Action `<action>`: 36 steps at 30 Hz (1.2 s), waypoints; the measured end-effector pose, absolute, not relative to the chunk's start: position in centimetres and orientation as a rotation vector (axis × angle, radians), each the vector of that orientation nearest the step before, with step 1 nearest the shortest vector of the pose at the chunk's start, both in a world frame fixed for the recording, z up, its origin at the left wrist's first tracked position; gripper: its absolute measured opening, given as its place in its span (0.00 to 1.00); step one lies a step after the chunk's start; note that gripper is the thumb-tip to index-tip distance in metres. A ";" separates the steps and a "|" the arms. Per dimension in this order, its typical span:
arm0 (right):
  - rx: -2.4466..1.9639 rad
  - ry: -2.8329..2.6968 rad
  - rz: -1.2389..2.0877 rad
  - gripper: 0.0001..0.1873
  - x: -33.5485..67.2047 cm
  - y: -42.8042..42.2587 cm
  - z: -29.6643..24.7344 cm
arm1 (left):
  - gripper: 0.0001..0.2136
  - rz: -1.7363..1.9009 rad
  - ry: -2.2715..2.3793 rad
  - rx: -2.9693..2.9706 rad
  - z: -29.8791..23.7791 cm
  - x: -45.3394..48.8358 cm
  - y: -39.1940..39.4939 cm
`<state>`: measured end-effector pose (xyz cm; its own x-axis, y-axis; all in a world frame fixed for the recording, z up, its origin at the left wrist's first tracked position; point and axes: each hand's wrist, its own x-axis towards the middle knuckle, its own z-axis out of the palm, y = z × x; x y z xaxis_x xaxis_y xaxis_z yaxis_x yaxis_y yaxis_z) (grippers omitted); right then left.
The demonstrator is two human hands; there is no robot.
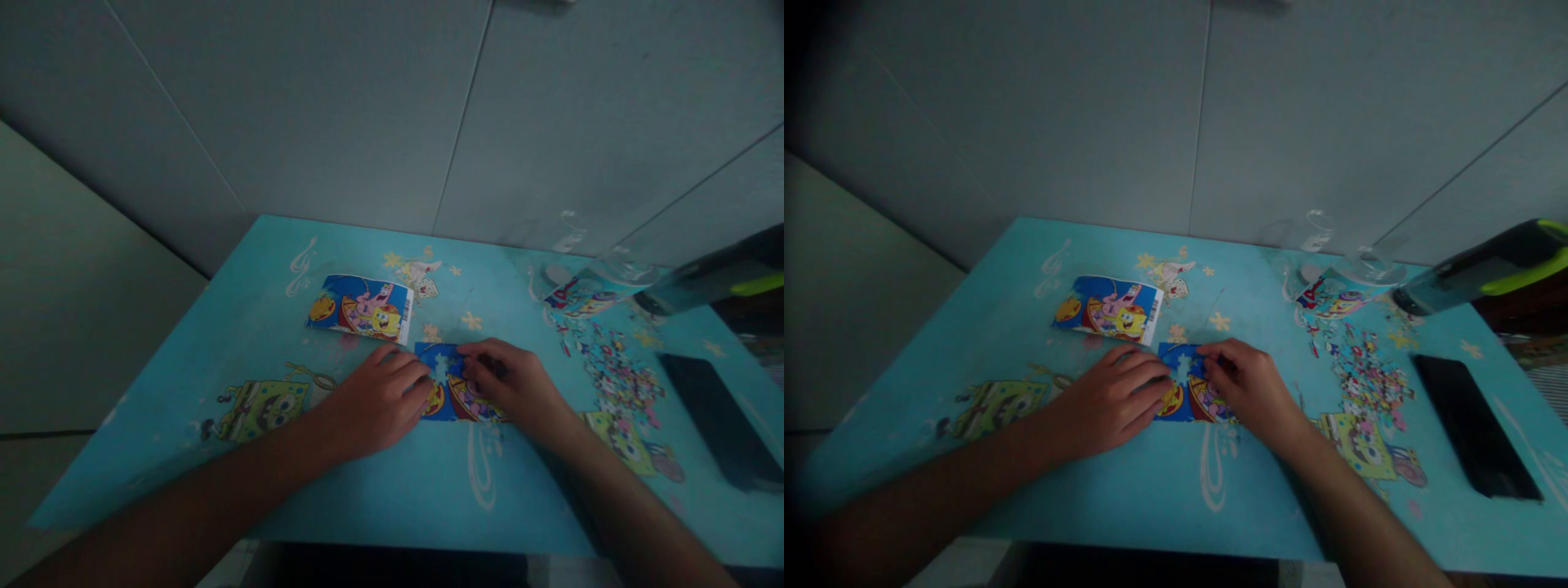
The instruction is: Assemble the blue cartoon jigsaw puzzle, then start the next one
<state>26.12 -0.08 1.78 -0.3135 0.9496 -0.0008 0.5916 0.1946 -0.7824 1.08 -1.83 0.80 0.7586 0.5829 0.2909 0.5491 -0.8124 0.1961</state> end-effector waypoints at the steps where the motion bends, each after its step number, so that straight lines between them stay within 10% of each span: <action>1: -1.467 -1.957 0.959 0.13 26.2 0.0 1.7 | 0.11 0.522 0.923 2.850 0.8 1.1 -1.8; 36: -1.532 -1.843 0.913 0.15 26.1 0.2 2.2 | 0.10 0.497 0.914 2.859 0.8 1.0 -1.9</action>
<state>26.06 0.20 2.15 -0.1821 0.9833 0.0011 0.5950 0.1111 -0.7960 1.04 -1.86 0.82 0.7667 0.5795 0.2764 0.5470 -0.8150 0.1913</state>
